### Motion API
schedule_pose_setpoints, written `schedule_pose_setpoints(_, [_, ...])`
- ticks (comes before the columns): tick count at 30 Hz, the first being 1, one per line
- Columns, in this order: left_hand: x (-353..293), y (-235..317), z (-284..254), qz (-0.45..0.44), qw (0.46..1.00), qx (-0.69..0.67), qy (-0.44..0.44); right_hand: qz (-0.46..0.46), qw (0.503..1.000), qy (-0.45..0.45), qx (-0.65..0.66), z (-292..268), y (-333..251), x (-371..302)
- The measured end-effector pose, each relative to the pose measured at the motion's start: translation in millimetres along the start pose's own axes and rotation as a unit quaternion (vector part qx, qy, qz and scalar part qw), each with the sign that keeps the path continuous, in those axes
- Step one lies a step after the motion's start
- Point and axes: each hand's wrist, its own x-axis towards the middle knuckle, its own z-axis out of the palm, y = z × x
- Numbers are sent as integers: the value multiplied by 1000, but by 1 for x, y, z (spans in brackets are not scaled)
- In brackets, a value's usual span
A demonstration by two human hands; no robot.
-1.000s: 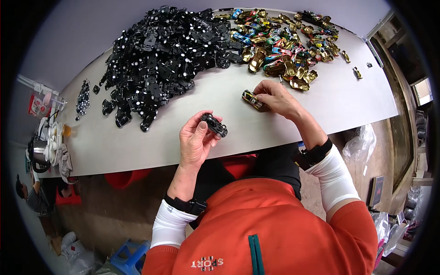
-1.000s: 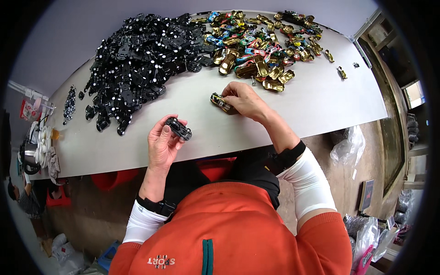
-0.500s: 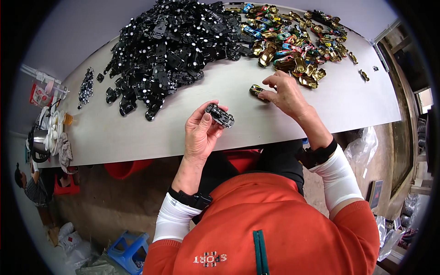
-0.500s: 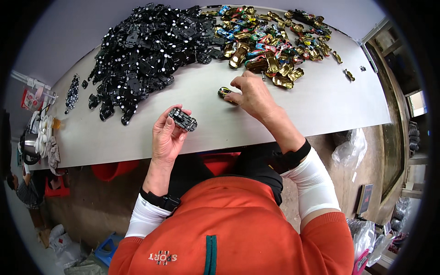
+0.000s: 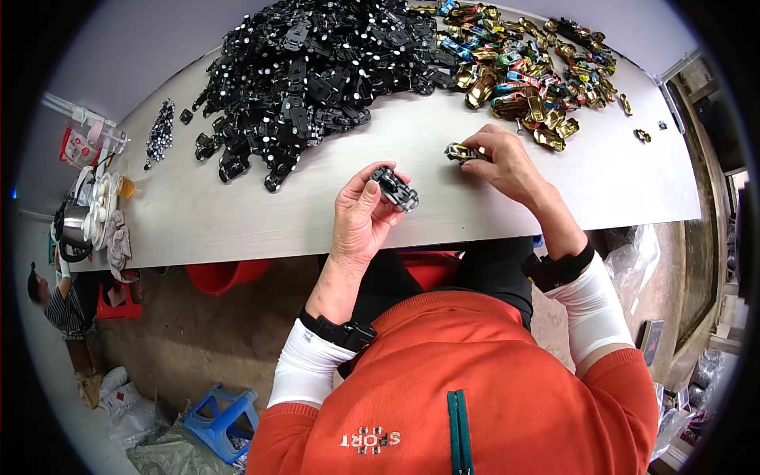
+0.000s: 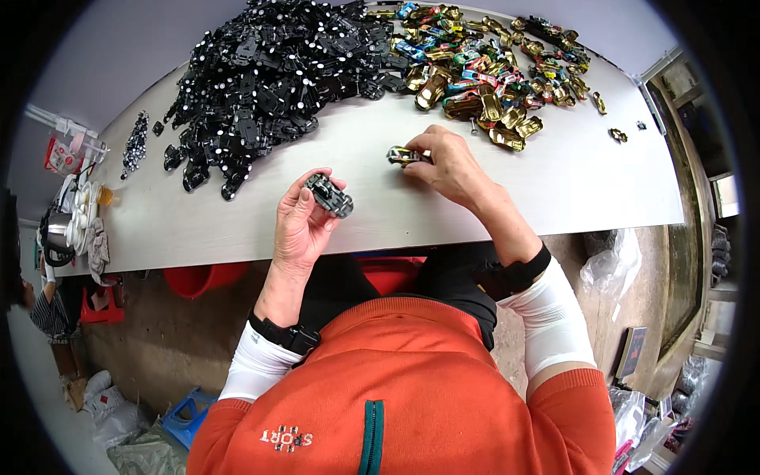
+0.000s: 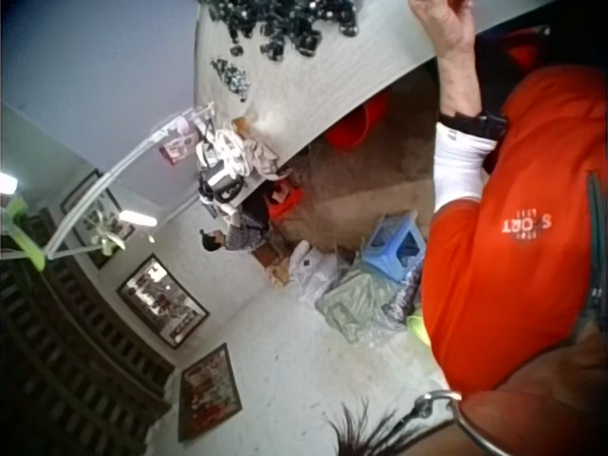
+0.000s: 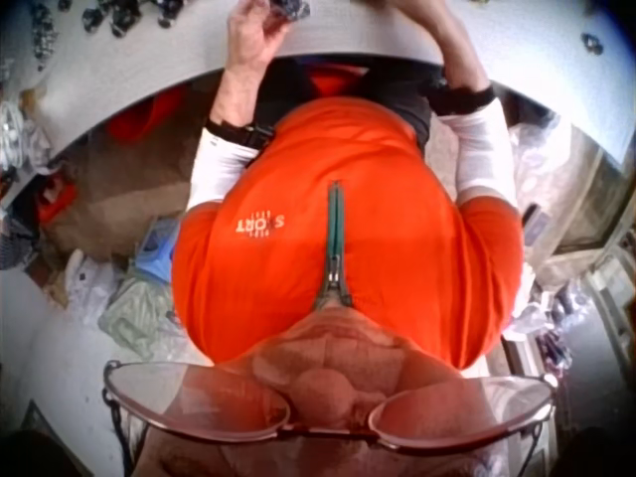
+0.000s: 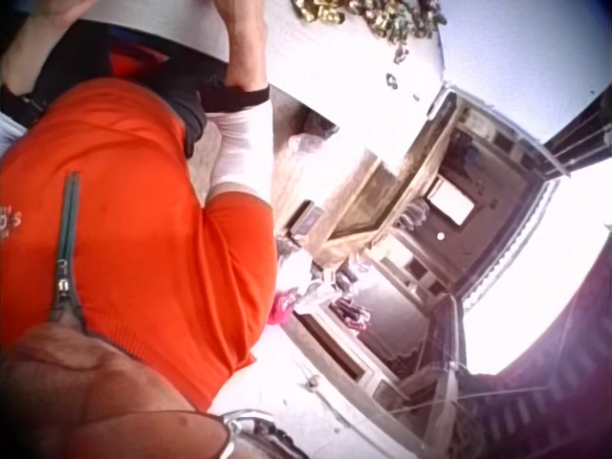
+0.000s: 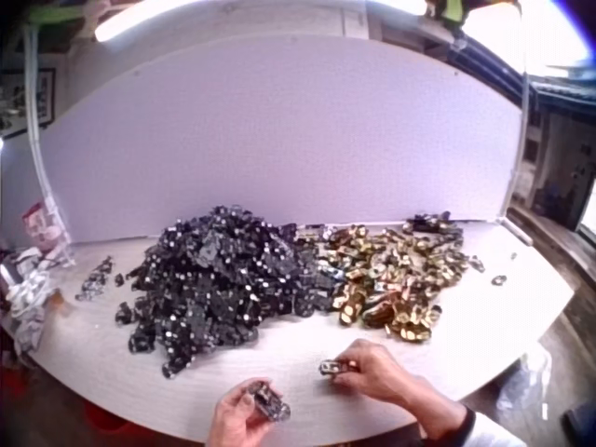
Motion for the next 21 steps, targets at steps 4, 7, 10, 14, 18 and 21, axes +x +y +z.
schedule_pose_setpoints(4, [7,11,4,-95,995,31,5,-98,964,-86,232,2,-30,-15])
schedule_pose_setpoints(7, [11,17,13,-160,981,76,-84,-87,938,-152,299,11,-38,-14])
schedule_pose_setpoints(10, [10,21,18,-223,970,48,-88,-92,902,-206,369,26,-36,-12])
schedule_pose_setpoints(14, [5,20,17,-203,979,-26,-13,25,820,-219,529,34,-30,-16])
schedule_pose_setpoints(18, [-5,7,25,-21,1000,-9,21,89,698,-136,698,44,-28,-15])
schedule_pose_setpoints(21, [-4,2,29,81,995,47,24,100,669,-137,723,52,-30,-16])
